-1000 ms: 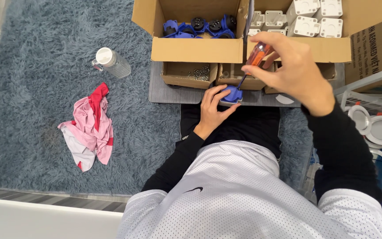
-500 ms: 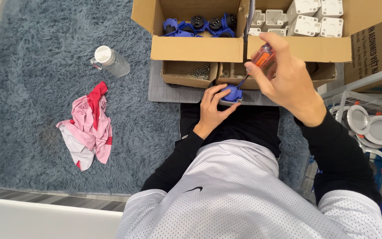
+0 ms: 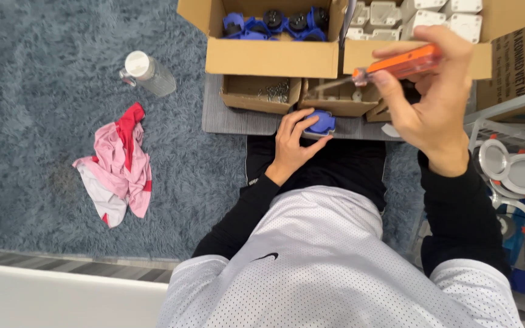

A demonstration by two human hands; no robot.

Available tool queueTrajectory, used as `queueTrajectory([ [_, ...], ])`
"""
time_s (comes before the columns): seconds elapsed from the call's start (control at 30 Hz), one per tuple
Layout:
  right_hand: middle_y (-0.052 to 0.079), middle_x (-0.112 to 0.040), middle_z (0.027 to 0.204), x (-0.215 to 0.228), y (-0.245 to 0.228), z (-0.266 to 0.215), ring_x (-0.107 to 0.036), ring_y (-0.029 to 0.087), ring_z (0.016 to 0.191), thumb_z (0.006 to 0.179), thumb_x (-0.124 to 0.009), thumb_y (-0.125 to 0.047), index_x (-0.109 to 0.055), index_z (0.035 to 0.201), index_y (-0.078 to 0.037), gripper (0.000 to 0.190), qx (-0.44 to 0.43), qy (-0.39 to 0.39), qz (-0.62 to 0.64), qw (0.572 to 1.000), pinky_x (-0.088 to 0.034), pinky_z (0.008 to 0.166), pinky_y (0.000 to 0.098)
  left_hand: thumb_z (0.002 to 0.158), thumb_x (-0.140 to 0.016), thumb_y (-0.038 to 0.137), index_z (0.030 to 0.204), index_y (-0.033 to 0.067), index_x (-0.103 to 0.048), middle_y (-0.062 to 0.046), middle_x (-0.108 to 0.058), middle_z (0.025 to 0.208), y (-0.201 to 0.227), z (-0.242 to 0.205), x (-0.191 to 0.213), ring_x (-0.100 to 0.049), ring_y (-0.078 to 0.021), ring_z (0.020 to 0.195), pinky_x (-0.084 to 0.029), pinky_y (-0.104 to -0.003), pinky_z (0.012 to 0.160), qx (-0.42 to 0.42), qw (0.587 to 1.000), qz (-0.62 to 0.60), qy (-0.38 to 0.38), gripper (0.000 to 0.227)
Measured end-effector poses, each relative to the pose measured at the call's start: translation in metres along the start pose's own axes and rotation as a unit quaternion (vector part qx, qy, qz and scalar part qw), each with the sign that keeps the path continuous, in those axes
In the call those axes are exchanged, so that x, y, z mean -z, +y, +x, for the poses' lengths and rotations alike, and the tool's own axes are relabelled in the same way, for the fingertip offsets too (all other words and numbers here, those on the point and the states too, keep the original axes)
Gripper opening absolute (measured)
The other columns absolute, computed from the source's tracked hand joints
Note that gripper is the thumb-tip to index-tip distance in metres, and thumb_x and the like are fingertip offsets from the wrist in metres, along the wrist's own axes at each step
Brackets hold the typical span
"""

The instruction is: Assembling small blue plastic components using a screwdriver

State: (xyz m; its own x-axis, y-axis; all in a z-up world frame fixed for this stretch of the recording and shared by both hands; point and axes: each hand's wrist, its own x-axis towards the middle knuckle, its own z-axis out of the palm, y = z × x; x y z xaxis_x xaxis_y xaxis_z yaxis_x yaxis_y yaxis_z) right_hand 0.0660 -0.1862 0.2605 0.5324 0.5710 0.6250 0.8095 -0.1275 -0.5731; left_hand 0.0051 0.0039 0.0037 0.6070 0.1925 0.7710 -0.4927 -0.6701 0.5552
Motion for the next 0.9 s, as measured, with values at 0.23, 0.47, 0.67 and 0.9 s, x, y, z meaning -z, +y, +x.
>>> queueTrajectory([
  [0.23,0.049,-0.059,0.136,-0.024,0.011,-0.011,-0.072,0.057,0.124,0.123,-0.063,0.019,-0.027,0.143,0.002,0.044,-0.004,-0.006,0.074,0.997,-0.065,0.107,0.0579,0.094,-0.097,0.031,0.133,0.0127,-0.067,-0.009,-0.068,0.140,0.002,-0.005,0.003,-0.071,-0.0299,0.125,-0.059,-0.047,0.113,0.020,1.000,-0.003,-0.019,0.053],
  [0.47,0.047,-0.061,0.139,-0.069,0.055,-0.026,-0.070,0.056,0.130,0.118,-0.067,0.023,-0.031,0.139,0.009,0.044,0.015,-0.025,0.067,0.997,-0.067,0.107,0.0545,0.097,-0.095,0.034,0.136,0.0146,-0.066,-0.007,-0.067,0.143,0.003,-0.007,0.002,-0.072,-0.0305,0.127,-0.060,-0.049,0.116,0.037,0.999,0.006,-0.028,0.052],
  [0.67,0.046,-0.062,0.138,-0.104,0.086,-0.031,-0.077,0.055,0.120,0.118,-0.067,0.018,-0.034,0.138,0.010,0.040,0.037,-0.042,0.040,0.998,-0.071,0.100,0.0513,0.098,-0.094,0.036,0.137,0.0155,-0.065,-0.006,-0.066,0.144,0.002,-0.009,0.001,-0.070,-0.0291,0.130,-0.059,-0.050,0.118,0.043,0.998,0.018,-0.043,0.052],
  [0.9,0.042,-0.063,0.138,-0.112,0.082,-0.034,-0.075,0.052,0.126,0.117,-0.068,0.017,-0.035,0.138,0.007,0.040,0.011,-0.024,0.058,0.998,-0.067,0.106,0.0506,0.103,-0.086,0.035,0.136,0.0130,-0.067,-0.008,-0.067,0.142,0.004,-0.007,-0.002,-0.072,-0.0316,0.126,-0.059,-0.048,0.117,0.039,0.998,0.028,-0.042,0.044],
])
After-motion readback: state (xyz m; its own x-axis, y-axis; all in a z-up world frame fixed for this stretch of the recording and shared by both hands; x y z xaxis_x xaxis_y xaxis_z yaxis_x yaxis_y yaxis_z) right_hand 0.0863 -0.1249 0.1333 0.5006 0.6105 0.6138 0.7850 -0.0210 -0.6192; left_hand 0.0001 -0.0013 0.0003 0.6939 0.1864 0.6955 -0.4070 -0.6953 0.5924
